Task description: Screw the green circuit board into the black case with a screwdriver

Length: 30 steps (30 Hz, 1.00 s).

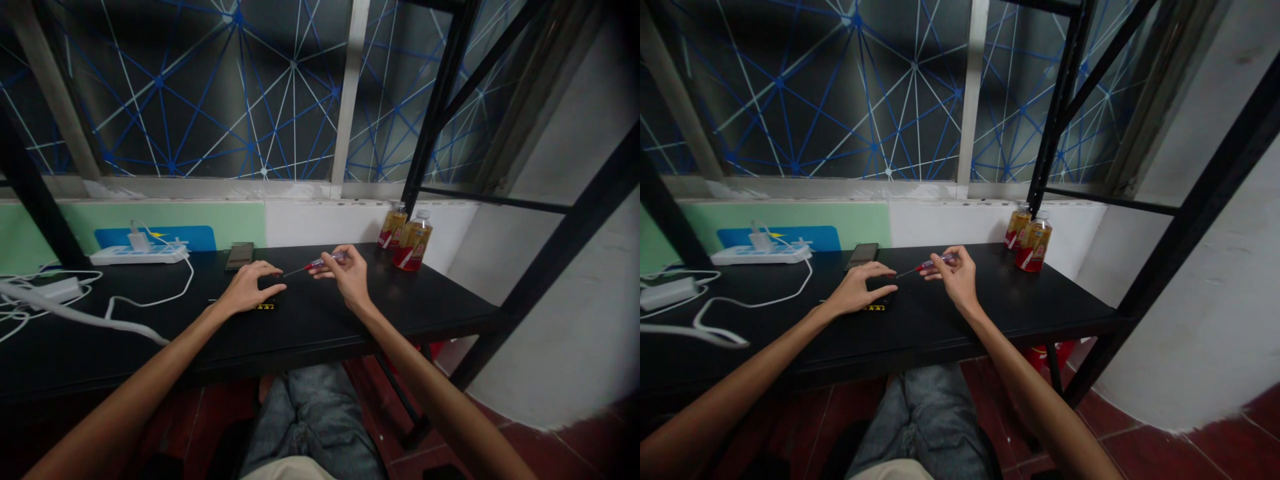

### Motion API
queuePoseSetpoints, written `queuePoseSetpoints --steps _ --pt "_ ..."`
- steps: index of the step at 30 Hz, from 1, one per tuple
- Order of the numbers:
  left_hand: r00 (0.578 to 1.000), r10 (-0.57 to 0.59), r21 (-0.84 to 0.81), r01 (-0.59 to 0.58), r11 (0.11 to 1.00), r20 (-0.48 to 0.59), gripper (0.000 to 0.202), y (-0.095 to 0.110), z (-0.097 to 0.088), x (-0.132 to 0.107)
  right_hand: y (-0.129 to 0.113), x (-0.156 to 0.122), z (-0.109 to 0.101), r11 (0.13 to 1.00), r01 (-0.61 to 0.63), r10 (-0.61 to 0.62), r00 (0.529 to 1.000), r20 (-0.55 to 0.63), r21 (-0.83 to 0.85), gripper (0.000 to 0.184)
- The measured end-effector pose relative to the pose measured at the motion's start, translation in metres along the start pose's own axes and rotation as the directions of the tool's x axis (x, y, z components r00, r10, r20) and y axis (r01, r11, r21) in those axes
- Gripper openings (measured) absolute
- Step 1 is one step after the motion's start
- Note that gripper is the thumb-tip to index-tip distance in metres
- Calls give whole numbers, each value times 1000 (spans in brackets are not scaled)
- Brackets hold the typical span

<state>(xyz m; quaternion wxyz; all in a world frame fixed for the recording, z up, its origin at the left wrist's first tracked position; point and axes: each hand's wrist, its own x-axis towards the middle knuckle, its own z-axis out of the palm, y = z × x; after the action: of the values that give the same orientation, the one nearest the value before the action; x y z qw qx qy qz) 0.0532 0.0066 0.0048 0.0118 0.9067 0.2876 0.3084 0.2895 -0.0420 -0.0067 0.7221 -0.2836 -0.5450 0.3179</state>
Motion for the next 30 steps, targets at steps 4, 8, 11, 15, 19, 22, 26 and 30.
queuePoseSetpoints --steps 4,8,11,15,19,22,26,30 --pt "1000 5 -21 -6 1000 -27 29 2 4 0 -2 -3 12 1000 -15 15 1000 5 13 45" --pt "1000 29 -32 -29 999 -8 25 3 3 0 -1 -5 14 1000 -23 23 1000 10 20 44" --pt "999 38 -37 -38 999 6 25 3 1 0 -1 -5 13 1000 -25 25 1000 9 12 43" --pt "999 38 -42 -37 998 14 26 3 1 1 -1 -5 12 999 -33 33 999 16 -7 43" --pt "999 37 -44 -36 998 11 26 3 2 1 -2 -5 14 999 -34 34 999 18 0 47" --pt "1000 24 -71 -24 997 8 23 3 2 0 -2 -6 15 1000 -25 24 1000 20 4 47" --pt "1000 -6 -106 8 994 22 22 3 4 1 -3 -7 15 1000 -27 27 999 19 -2 45" --pt "1000 3 -106 -1 994 16 22 2 4 2 -5 -8 16 1000 -18 18 1000 14 -10 45"
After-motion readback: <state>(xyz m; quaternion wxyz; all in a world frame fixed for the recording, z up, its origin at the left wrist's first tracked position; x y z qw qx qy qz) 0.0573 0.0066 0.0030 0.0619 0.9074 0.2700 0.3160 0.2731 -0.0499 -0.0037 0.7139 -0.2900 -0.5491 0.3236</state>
